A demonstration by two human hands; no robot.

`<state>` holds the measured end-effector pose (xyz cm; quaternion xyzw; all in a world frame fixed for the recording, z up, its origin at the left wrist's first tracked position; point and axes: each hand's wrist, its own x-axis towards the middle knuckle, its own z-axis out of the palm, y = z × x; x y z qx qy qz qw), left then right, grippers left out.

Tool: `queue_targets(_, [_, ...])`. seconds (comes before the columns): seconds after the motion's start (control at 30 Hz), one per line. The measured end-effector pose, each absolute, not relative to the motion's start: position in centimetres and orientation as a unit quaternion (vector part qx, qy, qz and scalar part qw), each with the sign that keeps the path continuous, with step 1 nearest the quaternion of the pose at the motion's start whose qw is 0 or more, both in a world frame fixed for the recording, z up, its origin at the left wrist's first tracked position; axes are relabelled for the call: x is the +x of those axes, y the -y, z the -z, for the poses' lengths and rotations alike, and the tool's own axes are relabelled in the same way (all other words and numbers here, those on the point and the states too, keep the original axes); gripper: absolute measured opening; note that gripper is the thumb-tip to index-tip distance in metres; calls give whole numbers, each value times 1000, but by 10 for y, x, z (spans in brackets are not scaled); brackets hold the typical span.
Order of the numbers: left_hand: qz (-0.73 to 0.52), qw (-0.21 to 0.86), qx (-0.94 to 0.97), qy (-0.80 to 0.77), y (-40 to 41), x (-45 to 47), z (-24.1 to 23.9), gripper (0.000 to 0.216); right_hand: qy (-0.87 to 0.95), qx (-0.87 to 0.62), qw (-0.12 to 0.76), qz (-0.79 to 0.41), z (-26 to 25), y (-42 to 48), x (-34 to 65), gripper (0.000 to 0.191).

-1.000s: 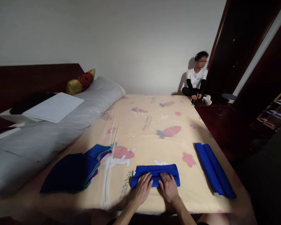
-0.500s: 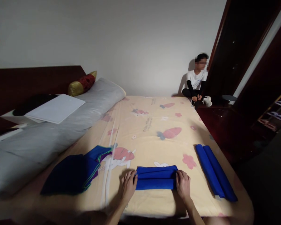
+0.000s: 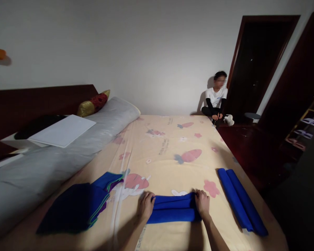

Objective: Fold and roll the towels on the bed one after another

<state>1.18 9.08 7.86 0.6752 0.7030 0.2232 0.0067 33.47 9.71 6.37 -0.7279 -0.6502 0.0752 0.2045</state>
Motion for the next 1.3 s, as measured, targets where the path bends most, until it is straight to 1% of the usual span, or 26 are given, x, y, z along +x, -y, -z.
queue_targets(0.17, [-237,-17,654,-718,-99,6,-83,21,642,-731,226,-52,-69,-96,333,29])
queue_targets(0.3, [-241,-35,675,-697,-90,24,-88,36,665,-702,251,-45,-78,-87,317,35])
queue_targets(0.37, [-236,-24,728,-643,-76,44,-87,41,708,-655,258,-60,-83,-76,300,37])
queue_targets(0.47, [-196,24,833,-517,-50,75,-80,46,799,-542,228,-124,-86,-57,275,44])
queue_targets(0.53, [-159,48,850,-500,-38,82,-75,47,823,-514,187,-156,-83,-48,270,48])
queue_targets(0.67, [-128,40,782,-609,-40,51,-77,48,766,-613,146,-126,-66,-49,301,51])
queue_targets(0.73, [-124,15,754,-645,-45,23,-81,47,739,-651,146,-98,-58,-52,326,49])
queue_targets(0.8, [-127,-24,742,-657,-47,-3,-84,47,734,-656,158,-75,-53,-52,348,47])
queue_targets(0.9, [-158,-74,754,-633,-35,-23,-80,48,747,-635,192,-44,-53,-39,365,47])
queue_targets(1.03, [-172,-78,796,-575,-5,-22,-63,45,782,-584,219,-22,-53,-7,366,46])
queue_targets(1.1, [-163,-75,828,-531,9,-16,-56,46,810,-545,215,-25,-47,7,363,52])
queue_targets(1.2, [-157,-80,841,-511,17,-8,-51,57,829,-519,205,-34,-34,18,360,66])
queue_targets(1.3, [-161,-83,829,-529,11,-2,-50,60,816,-539,207,-35,-29,14,356,65])
